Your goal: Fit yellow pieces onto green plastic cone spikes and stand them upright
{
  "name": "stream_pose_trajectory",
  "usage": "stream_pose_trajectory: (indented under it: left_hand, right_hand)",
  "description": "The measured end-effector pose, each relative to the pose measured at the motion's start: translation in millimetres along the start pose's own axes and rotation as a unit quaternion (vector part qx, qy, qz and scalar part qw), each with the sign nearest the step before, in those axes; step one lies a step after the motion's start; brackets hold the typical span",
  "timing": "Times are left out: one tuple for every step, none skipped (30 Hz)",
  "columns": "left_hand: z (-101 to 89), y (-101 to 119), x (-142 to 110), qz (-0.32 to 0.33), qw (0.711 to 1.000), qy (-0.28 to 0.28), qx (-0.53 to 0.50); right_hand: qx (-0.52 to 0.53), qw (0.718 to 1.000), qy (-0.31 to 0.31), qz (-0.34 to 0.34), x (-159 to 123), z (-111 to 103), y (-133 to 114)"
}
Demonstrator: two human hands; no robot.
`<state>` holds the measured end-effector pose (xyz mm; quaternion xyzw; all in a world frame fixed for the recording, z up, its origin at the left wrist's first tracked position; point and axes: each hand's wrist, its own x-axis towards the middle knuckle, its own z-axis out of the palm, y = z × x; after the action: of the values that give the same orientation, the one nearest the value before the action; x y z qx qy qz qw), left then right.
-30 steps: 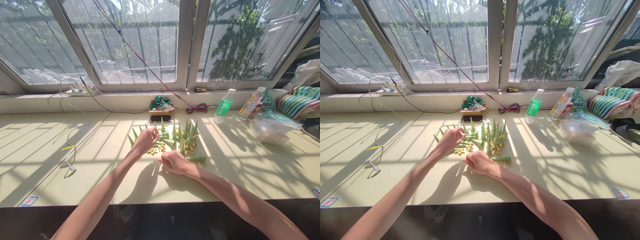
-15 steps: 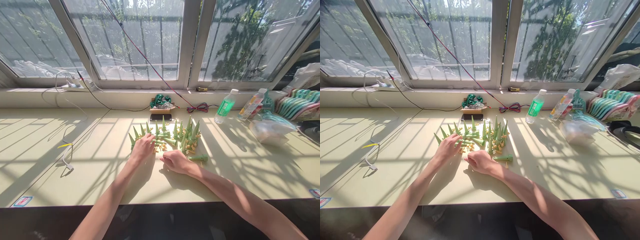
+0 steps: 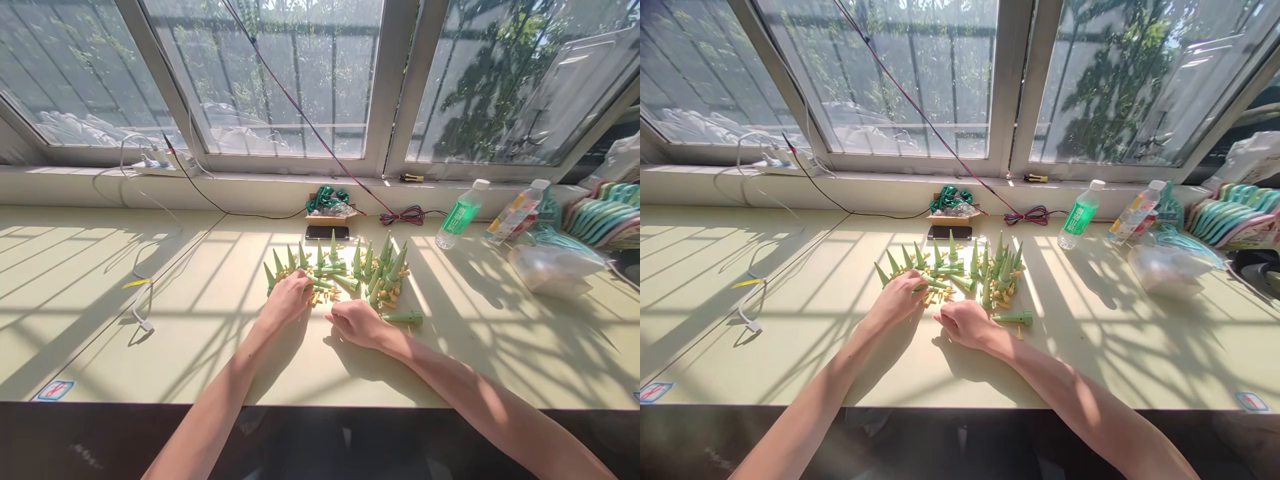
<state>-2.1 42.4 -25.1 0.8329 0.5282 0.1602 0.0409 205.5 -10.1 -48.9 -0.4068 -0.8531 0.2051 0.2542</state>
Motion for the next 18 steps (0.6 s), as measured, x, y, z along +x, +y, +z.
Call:
stream_pose_trajectory:
  left_hand:
    - [0.5,0.2,-0.6,-0.001,1.000,-0.001,0.005]
    - [0.8,0.3,-1.3,-0.003,1.000,-0.002,0.010]
    - [0.9,0.4,-1.9,-0.003,1.000,-0.003,0.016]
    - [0.7,0.6,-2.4,-0.004,1.000,-0.005,0.023]
    - [0.4,0.8,-2.8,-0.003,1.000,-0.008,0.030]
    - [0.0,1.2,-3.1,-0.003,0.999,-0.010,0.037]
    - [-0.5,1.6,-3.2,-0.002,0.999,-0.013,0.043]
    - [-1.0,2.2,-3.2,-0.001,0.999,-0.015,0.046]
    - [-1.4,2.8,-3.1,0.000,0.999,-0.017,0.047]
    - [-1.6,3.3,-2.9,0.000,0.999,-0.018,0.046]
    - [-1.6,3.8,-2.7,0.001,0.999,-0.019,0.044]
    - [-1.5,4.2,-2.6,0.002,0.999,-0.020,0.042]
    - [-1.3,4.5,-2.4,0.004,0.999,-0.021,0.040]
    - [-1.1,4.7,-2.4,0.006,0.999,-0.021,0.039]
    - [-0.9,4.8,-2.4,0.008,0.999,-0.023,0.036]
    - [-0.7,4.8,-2.5,0.009,0.999,-0.024,0.034]
    - [-0.5,4.8,-2.5,0.010,0.999,-0.025,0.031]
    - [-0.4,4.7,-2.6,0.010,0.999,-0.026,0.028]
  right_hand:
    - [0.003,1.000,0.002,0.000,-0.1,0.4,0.3]
    - [0.008,1.000,0.004,-0.001,-0.2,0.7,0.5]
    - [0.012,1.000,0.007,-0.001,-0.4,1.0,0.5]
    - [0.016,1.000,0.009,-0.001,-0.5,1.1,0.5]
    - [0.019,1.000,0.011,-0.001,-0.6,1.2,0.5]
    - [0.021,1.000,0.012,0.001,-0.7,1.3,0.4]
    - [0.020,1.000,0.013,0.002,-0.8,1.5,0.5]
    - [0.018,1.000,0.013,0.003,-0.8,1.8,0.7]
    - [0.016,1.000,0.014,0.004,-0.7,2.2,1.0]
    - [0.016,1.000,0.017,0.004,-0.6,2.6,1.5]
    - [0.016,1.000,0.021,0.005,-0.5,3.2,2.0]
    - [0.016,1.000,0.025,0.007,-0.4,3.7,2.5]
    - [0.017,0.999,0.031,0.011,-0.2,4.1,2.8]
    - [0.017,0.999,0.036,0.018,-0.1,4.3,3.1]
    - [0.017,0.999,0.040,0.024,0.1,4.4,3.1]
    - [0.016,0.998,0.044,0.030,0.2,4.3,3.0]
    - [0.015,0.998,0.047,0.034,0.2,4.1,2.8]
    - [0.013,0.998,0.049,0.035,0.2,3.8,2.7]
